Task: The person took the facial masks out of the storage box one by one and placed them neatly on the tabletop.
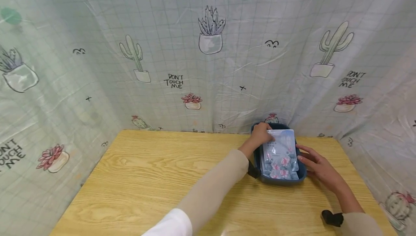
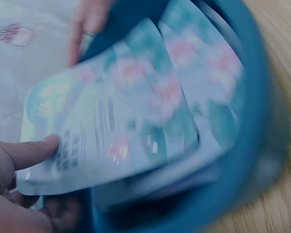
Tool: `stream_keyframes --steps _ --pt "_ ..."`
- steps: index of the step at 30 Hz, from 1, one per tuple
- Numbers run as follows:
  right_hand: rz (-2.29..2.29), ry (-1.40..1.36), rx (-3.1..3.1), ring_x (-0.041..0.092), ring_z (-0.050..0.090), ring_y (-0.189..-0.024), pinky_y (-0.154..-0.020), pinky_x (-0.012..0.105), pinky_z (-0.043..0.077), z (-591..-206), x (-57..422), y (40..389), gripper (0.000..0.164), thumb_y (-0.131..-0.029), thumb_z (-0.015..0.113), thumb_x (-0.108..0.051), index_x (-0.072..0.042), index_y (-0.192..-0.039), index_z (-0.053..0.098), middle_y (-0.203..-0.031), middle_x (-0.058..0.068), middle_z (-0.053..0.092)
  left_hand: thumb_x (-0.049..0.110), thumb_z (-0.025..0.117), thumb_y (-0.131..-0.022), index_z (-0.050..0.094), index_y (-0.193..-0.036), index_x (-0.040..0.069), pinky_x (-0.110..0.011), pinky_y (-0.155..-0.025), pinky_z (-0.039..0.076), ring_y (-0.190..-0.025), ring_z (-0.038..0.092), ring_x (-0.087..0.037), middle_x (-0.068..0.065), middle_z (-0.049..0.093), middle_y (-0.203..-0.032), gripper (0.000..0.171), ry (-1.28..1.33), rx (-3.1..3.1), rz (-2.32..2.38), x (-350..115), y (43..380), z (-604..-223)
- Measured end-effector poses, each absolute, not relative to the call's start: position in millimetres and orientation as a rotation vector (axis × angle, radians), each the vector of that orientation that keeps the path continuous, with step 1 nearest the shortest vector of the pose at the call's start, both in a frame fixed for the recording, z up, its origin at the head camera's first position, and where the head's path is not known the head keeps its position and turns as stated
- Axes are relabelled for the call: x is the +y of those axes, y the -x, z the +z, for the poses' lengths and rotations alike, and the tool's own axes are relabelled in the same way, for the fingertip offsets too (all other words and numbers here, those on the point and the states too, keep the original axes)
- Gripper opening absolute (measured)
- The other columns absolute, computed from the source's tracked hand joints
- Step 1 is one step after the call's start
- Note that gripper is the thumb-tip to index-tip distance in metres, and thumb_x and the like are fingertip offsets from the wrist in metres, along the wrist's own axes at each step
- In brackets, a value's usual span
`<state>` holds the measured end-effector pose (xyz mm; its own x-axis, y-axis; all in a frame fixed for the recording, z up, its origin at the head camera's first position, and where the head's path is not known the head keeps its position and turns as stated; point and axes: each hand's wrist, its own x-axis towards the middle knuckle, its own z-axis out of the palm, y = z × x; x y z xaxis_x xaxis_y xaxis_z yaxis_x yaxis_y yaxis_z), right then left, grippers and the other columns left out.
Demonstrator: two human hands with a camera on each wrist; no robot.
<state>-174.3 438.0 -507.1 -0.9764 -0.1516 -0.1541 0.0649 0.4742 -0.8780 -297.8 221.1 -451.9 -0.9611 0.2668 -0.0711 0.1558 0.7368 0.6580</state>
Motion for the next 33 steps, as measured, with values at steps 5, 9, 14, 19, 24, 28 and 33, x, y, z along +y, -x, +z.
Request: stream_keyframes --steps 5,9,14,19,24,28,33 --pt "-1.539 0.096 2.497 -0.015 0.041 -0.112 -0.094 0.049 0.056 -507 439 174 0.064 -0.110 0.046 -0.037 -0.019 -0.165 0.016 -0.160 0.036 0.017 0.006 0.083 -0.084 0.075 -0.099 0.012 -0.028 -0.071 0.055 -0.082 0.062 -0.015 -0.001 0.066 -0.093 0.017 -0.035 2.508 1.560 220 293 -444" --pt "-1.548 0.093 2.501 -0.019 0.042 -0.108 -0.092 0.045 0.058 -507 438 174 0.065 -0.110 0.046 -0.037 -0.018 -0.165 0.016 -0.159 0.037 0.019 -0.004 0.069 -0.093 0.071 -0.114 0.004 -0.044 -0.081 0.058 -0.090 0.068 -0.029 -0.014 0.067 -0.102 0.022 0.119 1.897 1.960 228 312 -475" --pt "-1.575 0.102 2.489 -0.019 0.046 -0.108 -0.089 0.038 0.059 -507 438 174 0.065 -0.110 0.046 -0.037 -0.016 -0.164 0.017 -0.158 0.036 0.019 -0.024 0.067 -0.083 0.061 -0.116 -0.009 -0.041 -0.083 0.058 -0.096 0.064 -0.033 -0.021 0.061 -0.106 0.037 0.317 1.301 2.079 259 370 -561" --pt "-1.592 0.123 2.478 -0.018 0.048 -0.108 -0.089 0.034 0.059 -507 438 173 0.063 -0.111 0.045 -0.035 -0.017 -0.164 0.017 -0.158 0.037 0.018 -0.010 0.062 -0.096 0.065 -0.119 -0.004 -0.054 -0.101 0.049 -0.112 0.063 -0.036 -0.022 0.065 -0.115 0.024 0.256 1.307 1.924 243 343 -527" --pt "-1.615 0.134 2.456 -0.019 0.046 -0.109 -0.087 0.029 0.057 -507 437 172 0.062 -0.111 0.044 -0.033 -0.016 -0.164 0.016 -0.157 0.037 0.018 -0.002 0.051 -0.105 0.061 -0.135 0.008 -0.065 -0.113 0.031 -0.132 0.052 -0.042 -0.025 0.061 -0.131 0.033 0.147 1.382 1.791 209 290 -460" --pt "-1.599 0.121 2.456 -0.020 0.044 -0.107 -0.088 0.034 0.059 -506 437 172 0.064 -0.111 0.045 -0.034 -0.016 -0.164 0.016 -0.158 0.038 0.017 -0.012 0.051 -0.101 0.064 -0.125 -0.005 -0.051 -0.110 0.042 -0.130 0.054 -0.039 -0.029 0.061 -0.132 0.028 0.101 1.455 1.745 197 277 -441" --pt "-1.616 0.127 2.444 -0.020 0.046 -0.108 -0.087 0.033 0.058 -507 437 172 0.062 -0.111 0.044 -0.033 -0.016 -0.164 0.016 -0.157 0.038 0.018 -0.012 0.065 -0.093 0.074 -0.096 -0.008 -0.044 -0.092 0.057 -0.102 0.072 -0.036 -0.024 0.074 -0.099 0.010 0.090 1.697 1.797 195 276 -446"
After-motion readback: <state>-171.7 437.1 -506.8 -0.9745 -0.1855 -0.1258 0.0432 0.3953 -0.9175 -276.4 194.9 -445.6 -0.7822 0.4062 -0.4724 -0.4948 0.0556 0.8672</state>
